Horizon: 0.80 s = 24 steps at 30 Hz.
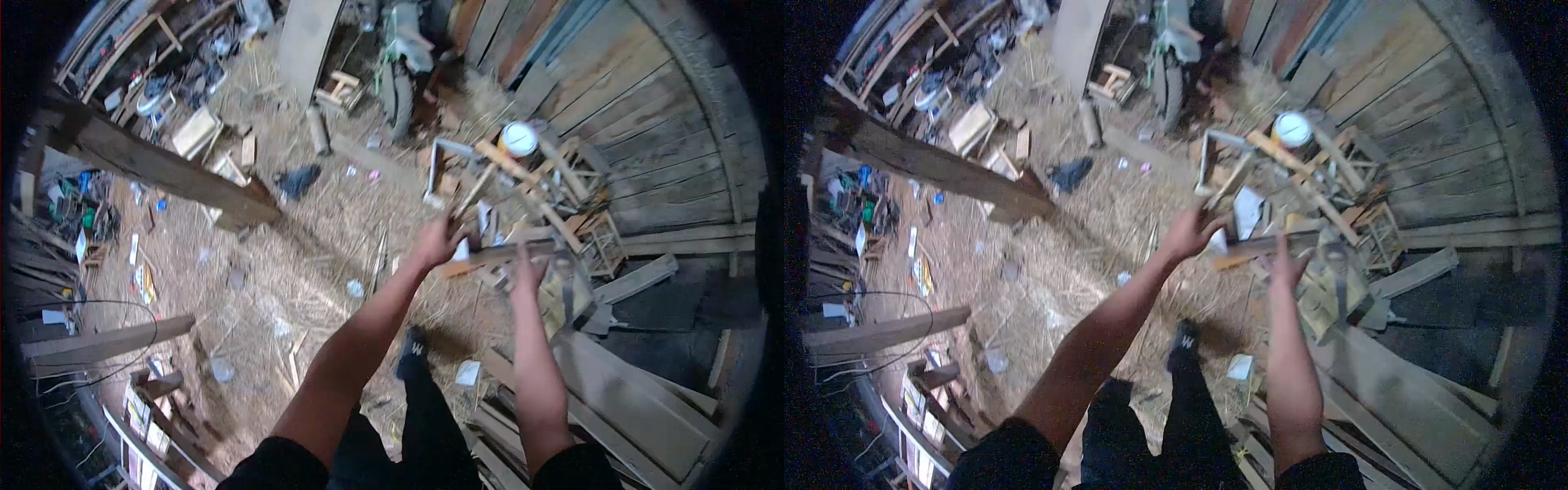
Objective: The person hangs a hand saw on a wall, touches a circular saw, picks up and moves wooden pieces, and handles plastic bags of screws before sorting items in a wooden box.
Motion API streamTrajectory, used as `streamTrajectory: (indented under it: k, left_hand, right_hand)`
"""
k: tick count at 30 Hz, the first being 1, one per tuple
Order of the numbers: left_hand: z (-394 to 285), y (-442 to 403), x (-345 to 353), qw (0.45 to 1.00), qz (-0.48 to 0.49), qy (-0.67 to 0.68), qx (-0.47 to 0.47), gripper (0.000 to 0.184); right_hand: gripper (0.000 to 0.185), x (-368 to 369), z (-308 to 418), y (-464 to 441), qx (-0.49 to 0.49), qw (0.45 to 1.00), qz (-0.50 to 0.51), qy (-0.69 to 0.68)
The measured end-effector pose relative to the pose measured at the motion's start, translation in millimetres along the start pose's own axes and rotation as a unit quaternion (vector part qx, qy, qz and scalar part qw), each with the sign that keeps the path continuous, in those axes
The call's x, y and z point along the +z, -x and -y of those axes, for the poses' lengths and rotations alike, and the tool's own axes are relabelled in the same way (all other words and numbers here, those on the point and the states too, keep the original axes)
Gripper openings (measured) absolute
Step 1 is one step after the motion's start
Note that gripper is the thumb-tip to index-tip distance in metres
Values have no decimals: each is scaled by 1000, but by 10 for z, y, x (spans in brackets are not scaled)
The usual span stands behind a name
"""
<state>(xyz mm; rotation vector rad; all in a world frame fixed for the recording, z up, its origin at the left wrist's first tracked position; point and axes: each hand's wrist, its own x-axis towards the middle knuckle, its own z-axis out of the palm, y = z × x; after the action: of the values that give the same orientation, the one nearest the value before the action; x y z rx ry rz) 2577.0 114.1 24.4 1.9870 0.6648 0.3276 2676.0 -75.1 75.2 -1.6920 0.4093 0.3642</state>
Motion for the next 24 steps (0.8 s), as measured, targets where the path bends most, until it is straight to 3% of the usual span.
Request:
streamTrajectory:
  k: [3,4,7,8,10,11,13,16,17,21,22,24]
  left_hand:
    - [-1171,-814,-220,980,-95,-14,173,72]
    - [-1450,-954,-308,980,-88,-11,176,72]
    - [-2003,-781,-708,979,-80,-98,163,73]
    - [-1870,-726,-655,965,-118,-107,209,73]
    - [-1880,-187,-1015,976,-80,-130,158,74]
    - [-1641,46,-1079,972,-114,-121,169,73]
    - [-1365,668,-1503,976,-113,-146,119,72]
    - [-671,1678,-1986,964,-205,-166,28,63]
    - [-672,2094,-2254,963,-210,-165,-40,62]
    - [-343,3668,-2957,924,-279,-212,-151,61]
    - [-320,4046,-3082,913,-270,-203,-228,60]
    - [-309,4746,-3297,878,-298,-239,-287,61]
  right_hand:
    - [85,-340,1353,-45,-48,995,-19,86]
    - [87,-459,1592,-161,-60,994,-14,88]
    - [92,-893,1762,-556,-72,994,65,46]
    - [85,-967,1702,-618,-124,986,54,93]
    - [72,-1051,1597,-462,-223,958,58,171]
    - [65,-1061,1523,-232,-267,939,75,204]
    - [58,-1048,1021,-422,-317,911,158,212]
    - [52,-803,800,151,-306,880,211,296]
    - [52,-718,829,418,-288,870,211,339]
    - [51,-272,413,914,-329,837,300,319]
    - [51,-166,340,1138,-340,827,300,333]
    - [52,60,193,1475,-321,821,357,309]
